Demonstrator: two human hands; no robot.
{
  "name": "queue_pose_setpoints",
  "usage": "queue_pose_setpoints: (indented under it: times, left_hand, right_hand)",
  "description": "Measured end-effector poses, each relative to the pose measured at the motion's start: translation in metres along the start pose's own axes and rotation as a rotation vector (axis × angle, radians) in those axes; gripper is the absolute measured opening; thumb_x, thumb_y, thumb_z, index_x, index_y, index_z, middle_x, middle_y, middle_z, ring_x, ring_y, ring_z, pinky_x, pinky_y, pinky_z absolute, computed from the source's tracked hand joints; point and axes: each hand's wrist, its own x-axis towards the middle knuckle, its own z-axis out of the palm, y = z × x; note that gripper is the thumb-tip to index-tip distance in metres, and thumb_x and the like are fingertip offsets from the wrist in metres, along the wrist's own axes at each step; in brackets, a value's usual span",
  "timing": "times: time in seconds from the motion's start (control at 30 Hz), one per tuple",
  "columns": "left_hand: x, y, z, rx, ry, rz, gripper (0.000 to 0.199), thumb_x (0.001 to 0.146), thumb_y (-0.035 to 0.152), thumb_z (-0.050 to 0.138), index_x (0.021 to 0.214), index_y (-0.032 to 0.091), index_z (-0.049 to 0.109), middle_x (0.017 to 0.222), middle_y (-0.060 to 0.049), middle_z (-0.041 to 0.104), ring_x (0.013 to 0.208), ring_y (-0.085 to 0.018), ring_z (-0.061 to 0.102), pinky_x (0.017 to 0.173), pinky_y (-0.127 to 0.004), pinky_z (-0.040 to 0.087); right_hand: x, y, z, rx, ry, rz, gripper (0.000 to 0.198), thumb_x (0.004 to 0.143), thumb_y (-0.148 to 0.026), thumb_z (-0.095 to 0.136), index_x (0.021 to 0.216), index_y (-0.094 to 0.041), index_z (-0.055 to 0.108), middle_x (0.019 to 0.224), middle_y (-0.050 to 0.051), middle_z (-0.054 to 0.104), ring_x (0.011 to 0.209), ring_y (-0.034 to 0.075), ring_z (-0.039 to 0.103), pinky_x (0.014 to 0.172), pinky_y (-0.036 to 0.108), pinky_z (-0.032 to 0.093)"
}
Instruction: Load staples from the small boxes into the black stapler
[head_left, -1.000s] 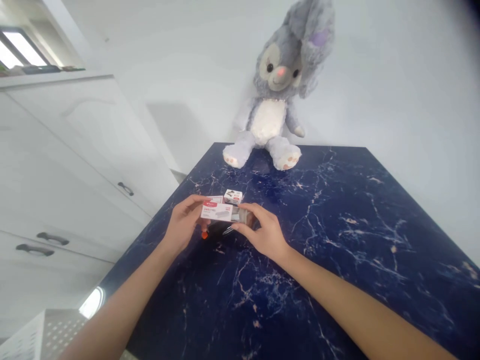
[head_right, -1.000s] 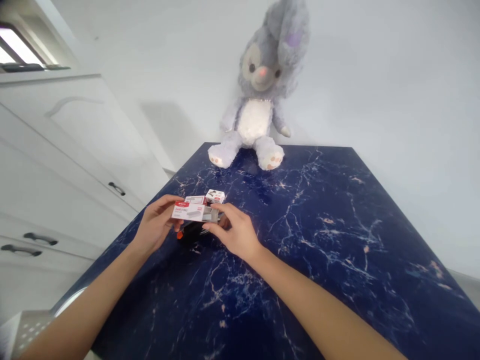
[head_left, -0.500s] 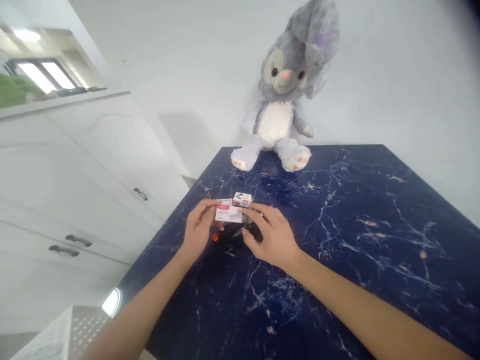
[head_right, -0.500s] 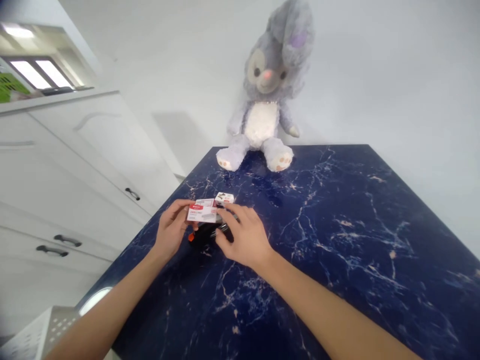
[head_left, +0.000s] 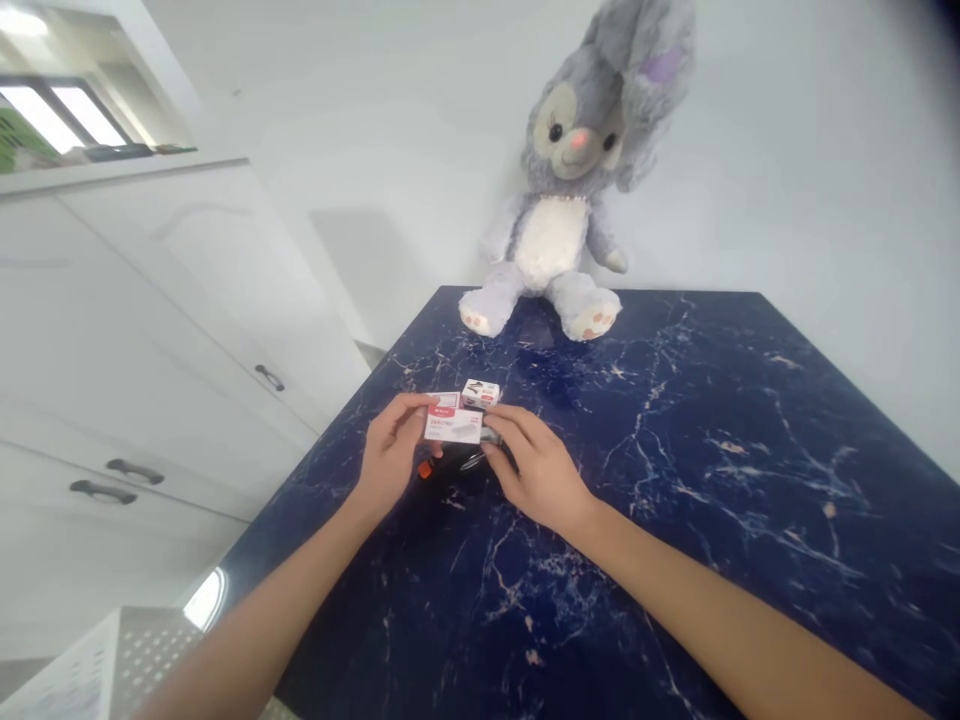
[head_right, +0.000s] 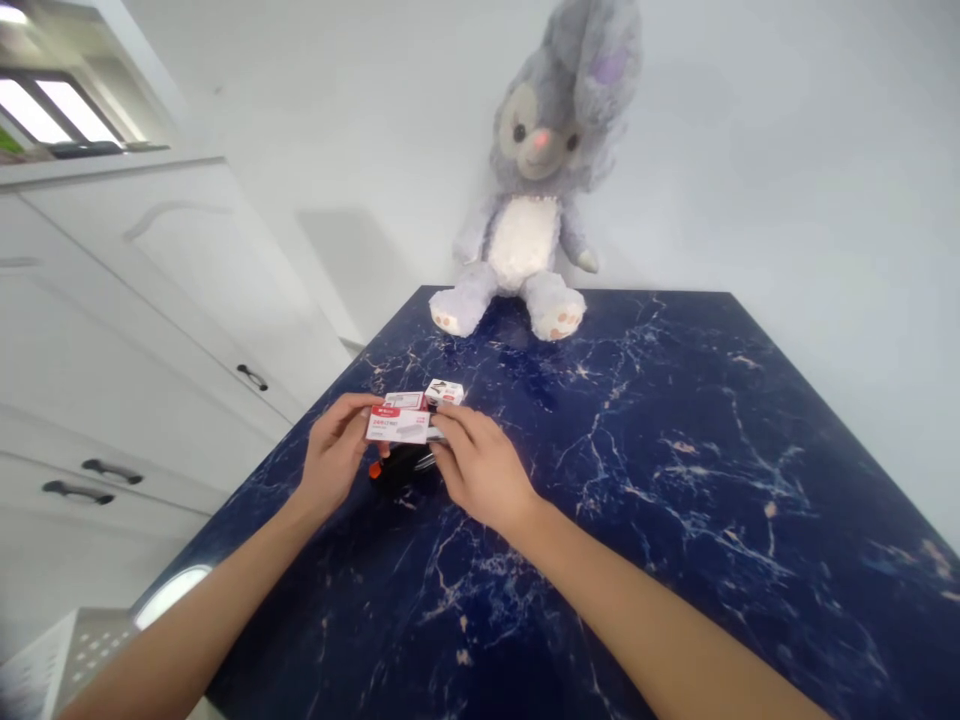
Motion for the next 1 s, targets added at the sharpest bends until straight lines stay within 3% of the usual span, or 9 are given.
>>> queue_pose_setpoints:
  times: [0.17, 0.4, 0.67, 0.87, 1.0]
  left_hand:
    - [-0.002, 0.002, 0.0, 0.069, 0.01, 0.02, 0.02, 0.094, 0.035, 0.057, 0.102, 0.019, 0.066, 0.083, -0.001, 0.068, 0.054, -0.011, 0.061, 0.052, -0.024, 0.053]
    - [0.006, 0.0, -0.001, 0.063, 0.097, -0.021, 0.018, 0.09, 0.033, 0.06, 0.1, 0.019, 0.067, 0.083, -0.002, 0.07, 0.052, -0.01, 0.058, 0.05, -0.024, 0.051]
    - [0.005, -0.001, 0.005, -0.087, 0.103, -0.099, 0.022, 0.084, 0.037, 0.065, 0.098, 0.019, 0.069, 0.085, -0.003, 0.069, 0.057, -0.011, 0.058, 0.05, -0.023, 0.05]
    - [0.011, -0.002, 0.001, -0.316, 0.252, -0.221, 0.022, 0.078, 0.03, 0.072, 0.096, 0.018, 0.069, 0.082, -0.002, 0.068, 0.059, -0.008, 0.057, 0.053, -0.018, 0.048]
    - [0.012, -0.003, 0.0, -0.326, 0.144, -0.27, 0.024, 0.078, 0.032, 0.074, 0.097, 0.019, 0.069, 0.088, -0.003, 0.07, 0.063, -0.01, 0.06, 0.056, -0.02, 0.05]
  right_hand:
    - [-0.002, 0.002, 0.002, -0.008, 0.079, -0.016, 0.02, 0.093, -0.017, 0.06, 0.112, -0.022, 0.065, 0.126, 0.011, 0.064, 0.11, 0.027, 0.062, 0.094, 0.047, 0.053]
    - [0.002, 0.002, -0.001, 0.173, 0.093, 0.031, 0.011, 0.096, -0.02, 0.058, 0.1, -0.022, 0.068, 0.121, 0.009, 0.066, 0.107, 0.022, 0.064, 0.094, 0.04, 0.055]
    - [0.0, 0.0, -0.001, 0.142, 0.023, 0.012, 0.021, 0.093, -0.026, 0.061, 0.113, -0.022, 0.064, 0.124, 0.01, 0.063, 0.113, 0.026, 0.06, 0.098, 0.045, 0.053]
    - [0.0, -0.006, -0.005, 0.067, 0.082, 0.051, 0.052, 0.088, -0.035, 0.065, 0.135, -0.021, 0.051, 0.144, 0.016, 0.045, 0.127, 0.034, 0.05, 0.104, 0.054, 0.048]
    - [0.0, -0.006, -0.004, 0.031, 0.061, 0.044, 0.06, 0.091, -0.034, 0.06, 0.145, -0.021, 0.04, 0.146, 0.016, 0.043, 0.132, 0.035, 0.045, 0.107, 0.056, 0.045]
